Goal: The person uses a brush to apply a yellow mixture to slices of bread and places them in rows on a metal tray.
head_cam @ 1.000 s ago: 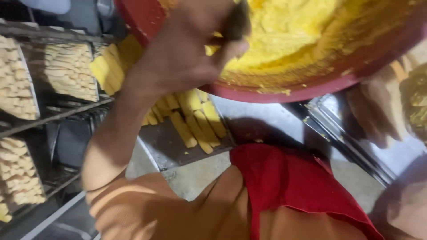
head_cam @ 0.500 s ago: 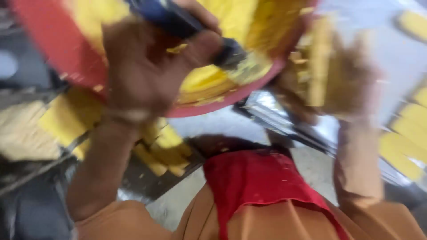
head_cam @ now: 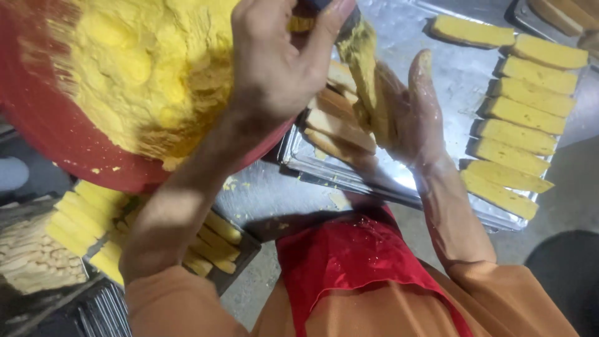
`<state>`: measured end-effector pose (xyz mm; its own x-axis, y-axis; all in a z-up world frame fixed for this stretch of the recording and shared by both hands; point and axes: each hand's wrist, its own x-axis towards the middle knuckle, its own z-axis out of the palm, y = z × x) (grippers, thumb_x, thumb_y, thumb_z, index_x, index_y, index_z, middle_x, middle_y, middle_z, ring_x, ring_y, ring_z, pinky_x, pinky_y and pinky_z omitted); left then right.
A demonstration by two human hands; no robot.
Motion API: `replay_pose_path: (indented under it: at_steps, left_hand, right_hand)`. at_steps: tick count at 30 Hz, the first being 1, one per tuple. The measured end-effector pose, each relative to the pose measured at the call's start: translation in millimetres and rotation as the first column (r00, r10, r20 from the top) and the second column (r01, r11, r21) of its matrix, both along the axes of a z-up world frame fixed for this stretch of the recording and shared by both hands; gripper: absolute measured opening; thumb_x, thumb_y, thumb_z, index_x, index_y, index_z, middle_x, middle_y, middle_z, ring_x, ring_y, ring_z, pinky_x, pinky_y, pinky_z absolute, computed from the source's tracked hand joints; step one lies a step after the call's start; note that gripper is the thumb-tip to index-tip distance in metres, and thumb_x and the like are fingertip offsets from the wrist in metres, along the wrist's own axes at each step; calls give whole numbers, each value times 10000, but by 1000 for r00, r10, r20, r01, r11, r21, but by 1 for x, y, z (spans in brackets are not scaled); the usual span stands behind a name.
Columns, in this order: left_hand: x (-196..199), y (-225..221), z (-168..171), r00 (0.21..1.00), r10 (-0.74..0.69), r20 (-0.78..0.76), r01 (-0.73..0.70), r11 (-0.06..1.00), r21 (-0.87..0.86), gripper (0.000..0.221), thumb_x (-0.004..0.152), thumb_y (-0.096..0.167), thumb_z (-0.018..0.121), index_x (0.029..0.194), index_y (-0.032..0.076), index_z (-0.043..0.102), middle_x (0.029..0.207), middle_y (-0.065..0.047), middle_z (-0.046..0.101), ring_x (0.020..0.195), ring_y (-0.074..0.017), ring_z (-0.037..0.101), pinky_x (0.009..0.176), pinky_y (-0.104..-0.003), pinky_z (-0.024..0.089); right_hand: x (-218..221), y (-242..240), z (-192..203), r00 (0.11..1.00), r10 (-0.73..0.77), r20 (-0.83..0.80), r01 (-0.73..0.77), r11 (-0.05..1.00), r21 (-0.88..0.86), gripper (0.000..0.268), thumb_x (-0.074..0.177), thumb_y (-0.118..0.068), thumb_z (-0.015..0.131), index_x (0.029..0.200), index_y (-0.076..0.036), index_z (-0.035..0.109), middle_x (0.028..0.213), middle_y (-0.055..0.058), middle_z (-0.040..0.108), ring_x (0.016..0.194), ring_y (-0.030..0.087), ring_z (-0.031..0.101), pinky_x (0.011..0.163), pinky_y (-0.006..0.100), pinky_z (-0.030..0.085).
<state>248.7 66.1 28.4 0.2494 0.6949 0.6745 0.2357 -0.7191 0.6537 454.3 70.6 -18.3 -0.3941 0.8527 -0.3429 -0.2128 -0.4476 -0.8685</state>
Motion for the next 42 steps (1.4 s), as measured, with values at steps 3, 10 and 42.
replay_pose_path:
  at_steps: [3,10,42]
  left_hand:
    - [16,28,16,996,87,25,-89,992,89,63,1103,41,656,1130,-16,647,990,-130,713,687,-106,702,500,-170,553]
    - [4,42,32,916,-9,401,160,925,-345,90,1141,-6,633,1077,-6,697,858,-114,692,654,-95,654,557,-212,518]
    - [-4,-71,-6,915,296,274,-138,869,-476,129,1083,-42,710,1201,-34,658,1095,-71,722,975,-94,694,870,-174,567]
  right_hand:
    - [23,5,-6,989,-79,-126,84,996,33,1054,937,-751,530,1606,27,286,1508,193,460,1351,288,534,1158,455,490]
    - [60,4,-1,992,-125,-19,126,984,123,698,914,-278,626,1543,-26,458,1111,176,628,904,217,628,724,284,569]
    - [162,86,-39,156,-429,890,-847,405,344,670,1010,-127,680,1637,-185,449,1372,233,563,1235,397,531,1052,562,454]
